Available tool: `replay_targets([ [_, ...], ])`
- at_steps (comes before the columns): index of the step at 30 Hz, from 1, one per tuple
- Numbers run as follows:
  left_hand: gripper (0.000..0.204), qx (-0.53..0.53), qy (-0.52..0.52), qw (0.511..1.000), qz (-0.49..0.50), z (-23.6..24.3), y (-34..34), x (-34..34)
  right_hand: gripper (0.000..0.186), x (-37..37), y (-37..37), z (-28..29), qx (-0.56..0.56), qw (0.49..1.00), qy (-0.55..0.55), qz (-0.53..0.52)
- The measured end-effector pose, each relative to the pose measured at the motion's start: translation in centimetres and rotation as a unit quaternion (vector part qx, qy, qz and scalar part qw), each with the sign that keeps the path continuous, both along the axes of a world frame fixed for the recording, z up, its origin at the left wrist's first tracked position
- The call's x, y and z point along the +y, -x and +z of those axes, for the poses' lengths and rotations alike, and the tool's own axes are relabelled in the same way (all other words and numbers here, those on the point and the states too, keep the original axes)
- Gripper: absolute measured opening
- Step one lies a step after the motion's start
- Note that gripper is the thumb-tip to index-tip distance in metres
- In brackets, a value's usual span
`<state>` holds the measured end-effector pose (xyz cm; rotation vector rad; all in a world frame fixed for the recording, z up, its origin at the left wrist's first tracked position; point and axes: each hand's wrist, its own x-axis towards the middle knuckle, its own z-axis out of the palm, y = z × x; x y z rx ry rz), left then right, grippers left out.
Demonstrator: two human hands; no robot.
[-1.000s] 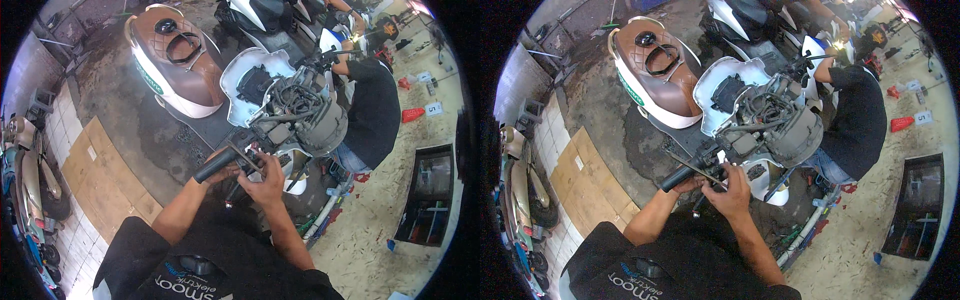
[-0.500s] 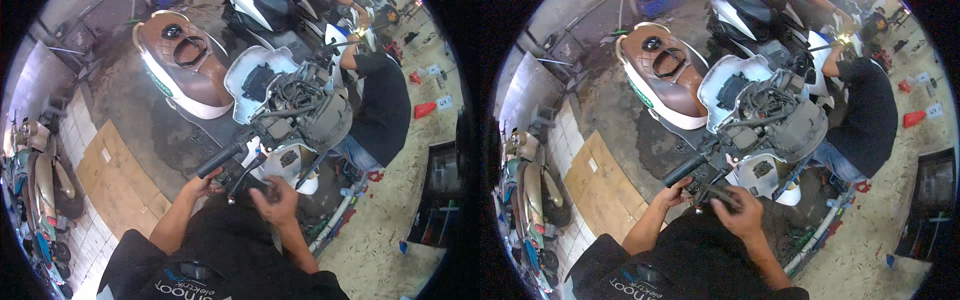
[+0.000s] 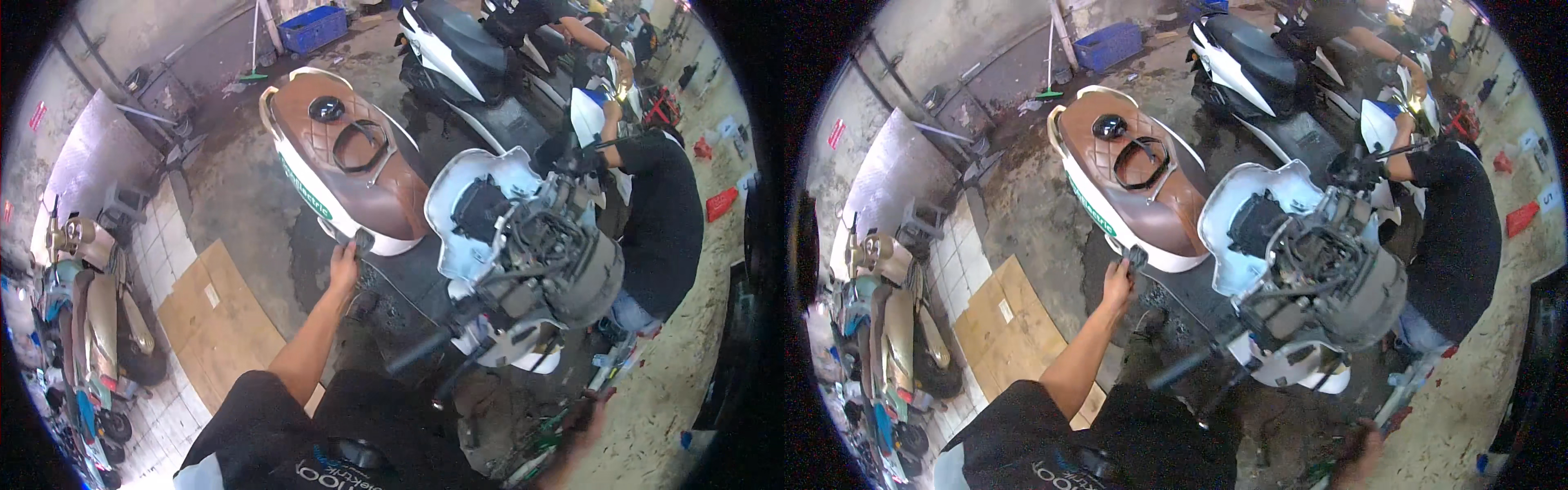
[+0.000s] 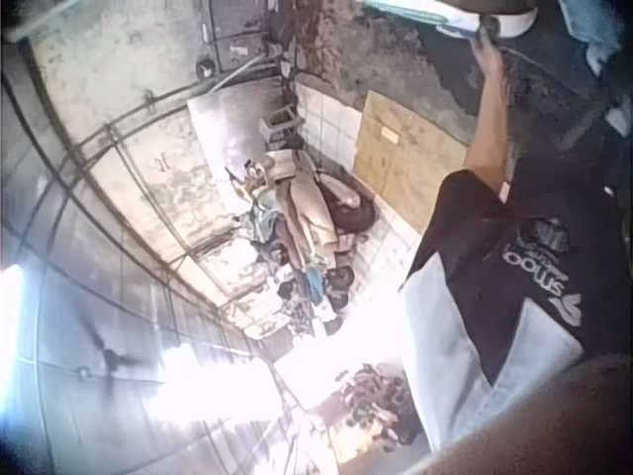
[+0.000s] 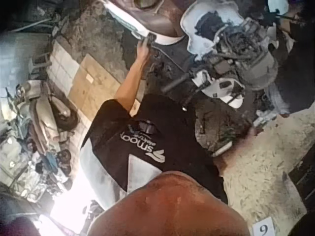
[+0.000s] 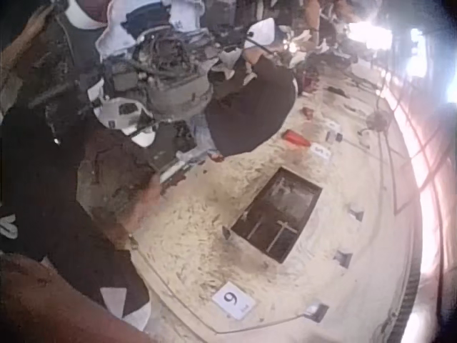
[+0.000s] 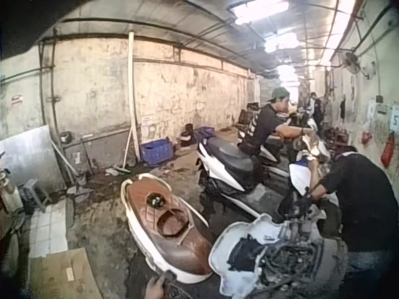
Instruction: The person disassembles the front handlebar and dashboard area of a white scooter using a screwdriver and a T-handle wrench to remove screws and fasteners.
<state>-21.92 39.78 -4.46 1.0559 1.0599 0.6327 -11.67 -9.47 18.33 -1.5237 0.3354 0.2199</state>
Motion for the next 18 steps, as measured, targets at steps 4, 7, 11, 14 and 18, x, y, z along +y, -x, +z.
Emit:
replay_targets([
  [4, 0.044, 0.112, -0.217, 0.969, -0.035, -1.0, -6.5, 12.9, 0.041, 4.6, -2.4, 3.9, -0.16, 0.986, 0.042, 0.027],
  [7, 0.041, 0.191, -0.288, 0.936, -0.072, 0.2, -11.3, 18.7, 0.037, 12.7, -1.6, 10.1, -0.128, 0.991, 0.042, 0.003],
  [11, 0.036, 0.295, -0.366, 0.867, -0.167, 1.7, -13.8, 24.1, 0.029, 21.2, 0.3, 13.4, -0.103, 0.992, -0.04, 0.062],
  [14, 0.032, 0.347, -0.396, 0.816, -0.239, 3.6, -15.0, 25.6, 0.031, 26.5, 1.9, 13.7, -0.082, 0.996, -0.021, 0.038],
  [18, 0.025, 0.342, -0.418, 0.792, -0.284, 3.1, -15.1, 27.3, 0.038, 32.0, 2.1, 11.0, -0.044, 0.997, -0.04, 0.058],
])
